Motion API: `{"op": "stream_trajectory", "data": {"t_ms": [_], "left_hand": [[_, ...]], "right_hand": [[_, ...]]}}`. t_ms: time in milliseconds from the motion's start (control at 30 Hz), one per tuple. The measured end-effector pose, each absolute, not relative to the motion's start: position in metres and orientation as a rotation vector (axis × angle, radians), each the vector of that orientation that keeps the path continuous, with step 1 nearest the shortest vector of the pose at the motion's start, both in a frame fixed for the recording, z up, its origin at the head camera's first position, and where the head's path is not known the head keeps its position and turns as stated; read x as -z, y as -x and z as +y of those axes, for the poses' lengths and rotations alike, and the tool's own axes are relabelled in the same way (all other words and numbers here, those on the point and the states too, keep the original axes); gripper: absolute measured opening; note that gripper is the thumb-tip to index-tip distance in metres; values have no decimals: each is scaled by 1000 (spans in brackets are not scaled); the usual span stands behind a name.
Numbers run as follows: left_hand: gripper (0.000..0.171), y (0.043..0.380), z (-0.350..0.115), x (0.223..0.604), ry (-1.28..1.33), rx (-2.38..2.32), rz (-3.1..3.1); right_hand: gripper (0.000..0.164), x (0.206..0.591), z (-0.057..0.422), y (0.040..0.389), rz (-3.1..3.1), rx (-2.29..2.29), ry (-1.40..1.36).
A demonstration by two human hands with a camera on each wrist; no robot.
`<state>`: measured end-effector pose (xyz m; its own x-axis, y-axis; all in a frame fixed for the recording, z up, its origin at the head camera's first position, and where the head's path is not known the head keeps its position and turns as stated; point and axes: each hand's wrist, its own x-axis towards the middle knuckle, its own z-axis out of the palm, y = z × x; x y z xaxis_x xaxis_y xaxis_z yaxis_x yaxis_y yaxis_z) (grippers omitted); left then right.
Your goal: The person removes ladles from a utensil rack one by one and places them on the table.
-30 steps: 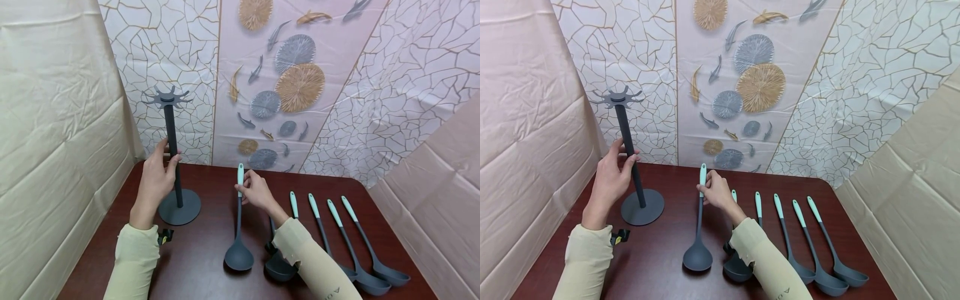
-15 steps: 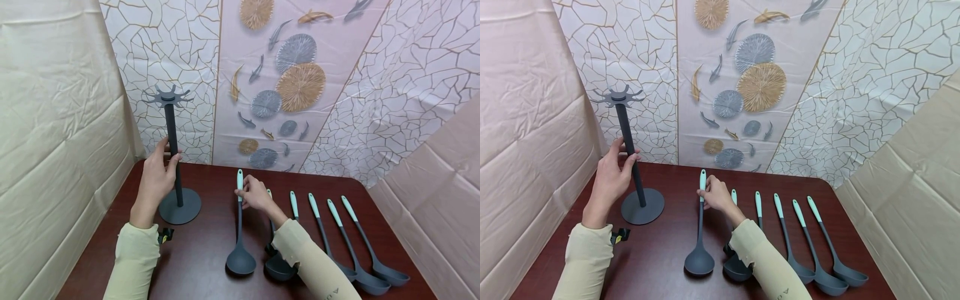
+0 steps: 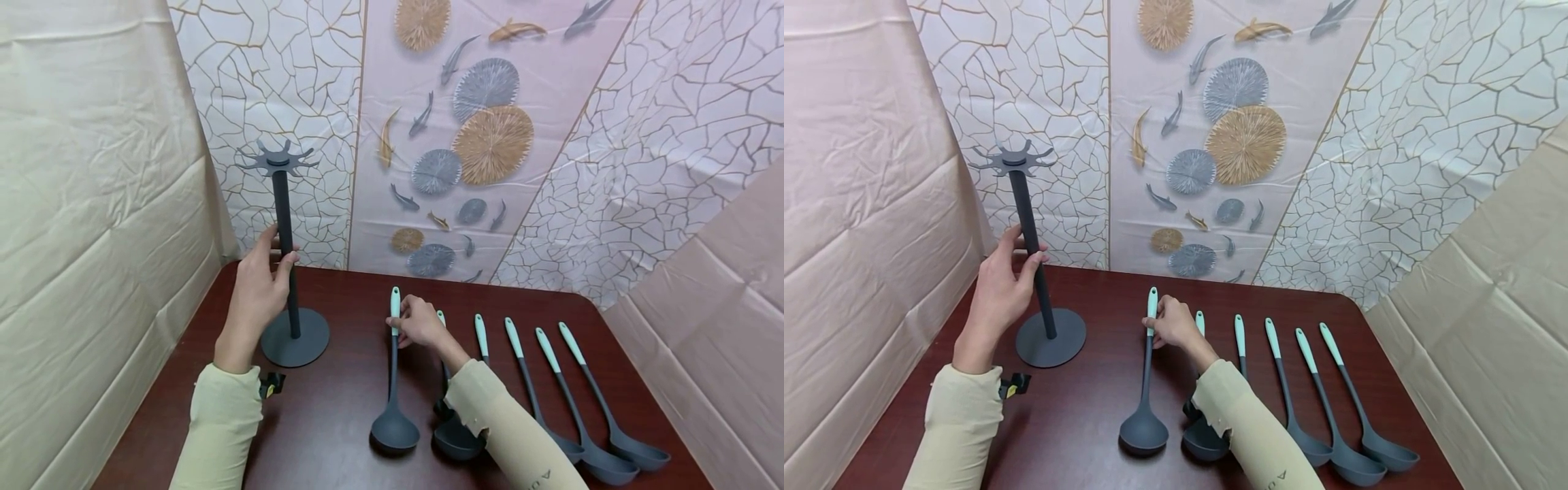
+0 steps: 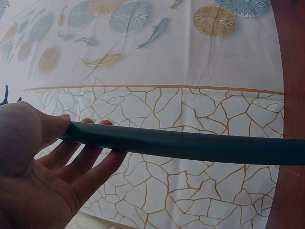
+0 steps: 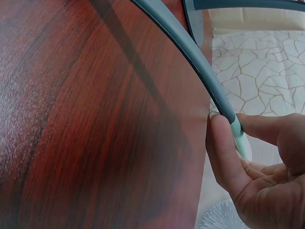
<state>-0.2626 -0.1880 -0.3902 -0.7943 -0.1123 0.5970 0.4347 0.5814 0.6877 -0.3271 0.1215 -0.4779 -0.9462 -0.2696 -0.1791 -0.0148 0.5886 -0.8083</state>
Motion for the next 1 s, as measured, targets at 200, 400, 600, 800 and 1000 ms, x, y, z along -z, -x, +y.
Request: {"op": "stream_trajectory", "data": {"t_ms": [200,400,600,800,1000], "left_hand": [[54,262,-188,391,248,1188,-2208],[55,264,-189,392,258,1232,-2174],[55,264,-189,394,269,1269,-2153],[55,265,-189,394,272,1278,-2148],[55,264,-189,393,263,1269,-2161]], "right_hand": [[27,484,123,329,2521,1227,206],[25,488,123,328,2504,1214,199],[25,489,123,326,2489,1190,198],[25,491,124,324,2480,1191,210],[24,493,125,323,2484,1181,205]]}}
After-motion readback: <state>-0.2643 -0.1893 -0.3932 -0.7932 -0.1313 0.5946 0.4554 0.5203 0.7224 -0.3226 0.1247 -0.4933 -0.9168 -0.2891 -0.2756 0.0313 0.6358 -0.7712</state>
